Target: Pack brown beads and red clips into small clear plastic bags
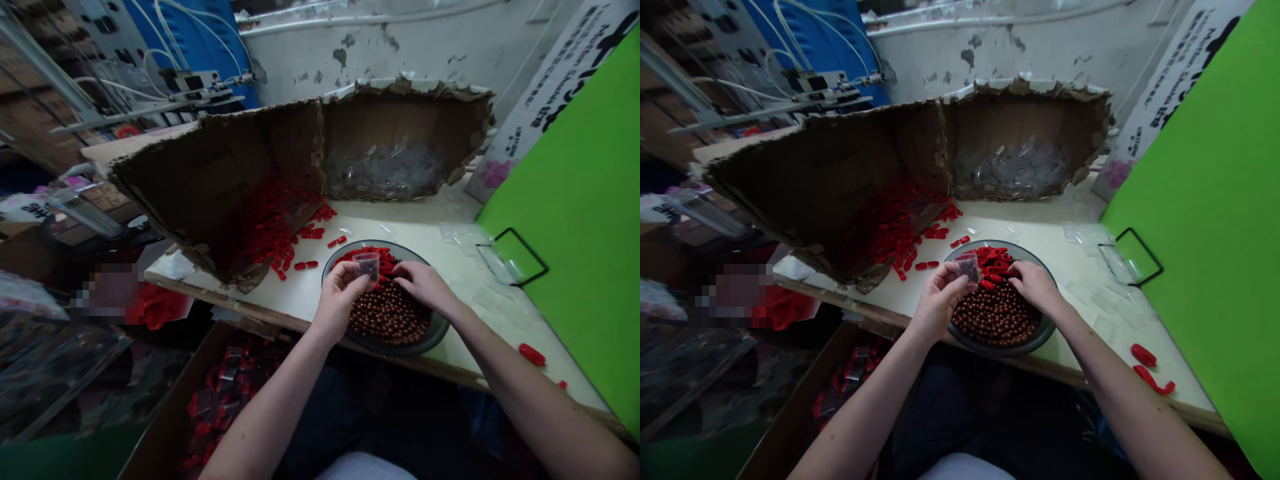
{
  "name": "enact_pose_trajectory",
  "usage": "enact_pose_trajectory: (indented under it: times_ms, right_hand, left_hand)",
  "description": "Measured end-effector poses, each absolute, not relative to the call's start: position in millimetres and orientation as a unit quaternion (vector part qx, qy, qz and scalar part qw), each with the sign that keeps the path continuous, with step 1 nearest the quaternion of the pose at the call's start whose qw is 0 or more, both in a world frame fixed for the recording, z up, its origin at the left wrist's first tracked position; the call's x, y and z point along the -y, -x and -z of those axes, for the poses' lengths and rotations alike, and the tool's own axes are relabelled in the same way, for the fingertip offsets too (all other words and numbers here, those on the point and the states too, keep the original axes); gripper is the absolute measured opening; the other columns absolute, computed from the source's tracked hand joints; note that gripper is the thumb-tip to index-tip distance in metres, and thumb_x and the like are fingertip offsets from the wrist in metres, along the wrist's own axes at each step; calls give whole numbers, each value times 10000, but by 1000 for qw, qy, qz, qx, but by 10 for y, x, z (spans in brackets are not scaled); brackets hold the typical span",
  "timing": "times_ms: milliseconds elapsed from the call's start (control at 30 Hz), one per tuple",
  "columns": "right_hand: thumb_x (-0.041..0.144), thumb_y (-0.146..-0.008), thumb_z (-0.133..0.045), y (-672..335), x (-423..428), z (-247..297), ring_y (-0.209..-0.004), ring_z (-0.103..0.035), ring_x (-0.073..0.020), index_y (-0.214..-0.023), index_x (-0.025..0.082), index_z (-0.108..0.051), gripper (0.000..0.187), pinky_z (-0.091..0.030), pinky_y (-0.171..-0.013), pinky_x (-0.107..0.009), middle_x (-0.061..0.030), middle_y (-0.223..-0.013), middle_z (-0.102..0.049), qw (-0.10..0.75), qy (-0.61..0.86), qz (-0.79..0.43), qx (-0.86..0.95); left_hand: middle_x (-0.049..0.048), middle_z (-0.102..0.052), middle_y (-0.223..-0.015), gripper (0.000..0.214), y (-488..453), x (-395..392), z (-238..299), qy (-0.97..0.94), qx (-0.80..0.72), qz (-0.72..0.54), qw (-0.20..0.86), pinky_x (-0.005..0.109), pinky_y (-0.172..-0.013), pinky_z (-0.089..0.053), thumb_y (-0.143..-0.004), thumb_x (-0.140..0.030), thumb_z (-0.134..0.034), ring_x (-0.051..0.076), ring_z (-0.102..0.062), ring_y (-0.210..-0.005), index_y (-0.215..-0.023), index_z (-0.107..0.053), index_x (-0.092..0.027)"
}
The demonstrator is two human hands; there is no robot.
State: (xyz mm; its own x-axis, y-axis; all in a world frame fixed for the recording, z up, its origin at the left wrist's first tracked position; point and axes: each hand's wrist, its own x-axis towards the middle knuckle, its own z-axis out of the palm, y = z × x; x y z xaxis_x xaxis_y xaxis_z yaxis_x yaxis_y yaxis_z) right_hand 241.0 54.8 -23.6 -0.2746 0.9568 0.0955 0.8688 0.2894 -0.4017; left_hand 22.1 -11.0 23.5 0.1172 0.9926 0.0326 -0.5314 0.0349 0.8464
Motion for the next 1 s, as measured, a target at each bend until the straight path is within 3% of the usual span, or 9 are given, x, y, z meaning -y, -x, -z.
enact_pose_trajectory:
  times_ms: [200, 400, 633, 800, 1000]
  right_hand:
    - [258, -850, -553, -2295, -471, 122, -815, -649, -191, -855, 225, -659, 111, -470, -768, -305, -23, -880, -713, 177, 562, -167, 791]
    - [323, -834, -617, -1966, -457, 212, -787, -635, -187, -901, 202, -643, 141, -471, -737, -299, -50, -895, -697, 192, 511, -199, 814]
    - [313, -833, -594, -2024, -474, 146, -768, -638, -184, -885, 215, -647, 123, -487, -720, -313, -29, -874, -700, 224, 513, -248, 791]
    - [345, -816, -611, -2235, -360, -75, -795, -649, -187, -961, 222, -679, 202, -535, -713, -316, -55, -976, -673, 296, 505, -316, 747]
    - [344, -809, -631, -2262, -196, -522, -804, -640, -184, -936, 239, -723, 188, -539, -685, -292, -64, -964, -665, 292, 474, -340, 758]
  left_hand:
    - [64, -723, -953, 328, 85, 31, -176, -355, -348, -615, 612, 305, -764, -531, -737, -295, -744, 200, -707, -868, -897, -476, -194]
    - [81, -719, -962, 371, 173, 54, -98, -373, -358, -601, 610, 280, -763, -541, -777, -298, -705, 191, -713, -851, -1090, -546, -179]
    - [41, -708, -842, 285, 136, 41, -47, -336, -368, -609, 617, 272, -718, -541, -767, -335, -710, 169, -709, -757, -951, -566, -172]
    - [64, -693, -976, 278, 34, 45, -21, -376, -379, -576, 619, 246, -689, -527, -775, -356, -704, 152, -691, -782, -950, -591, -172]
    - [41, -657, -964, 231, -228, 127, -33, -402, -367, -541, 642, 224, -660, -516, -810, -326, -667, 129, -649, -778, -971, -613, -170]
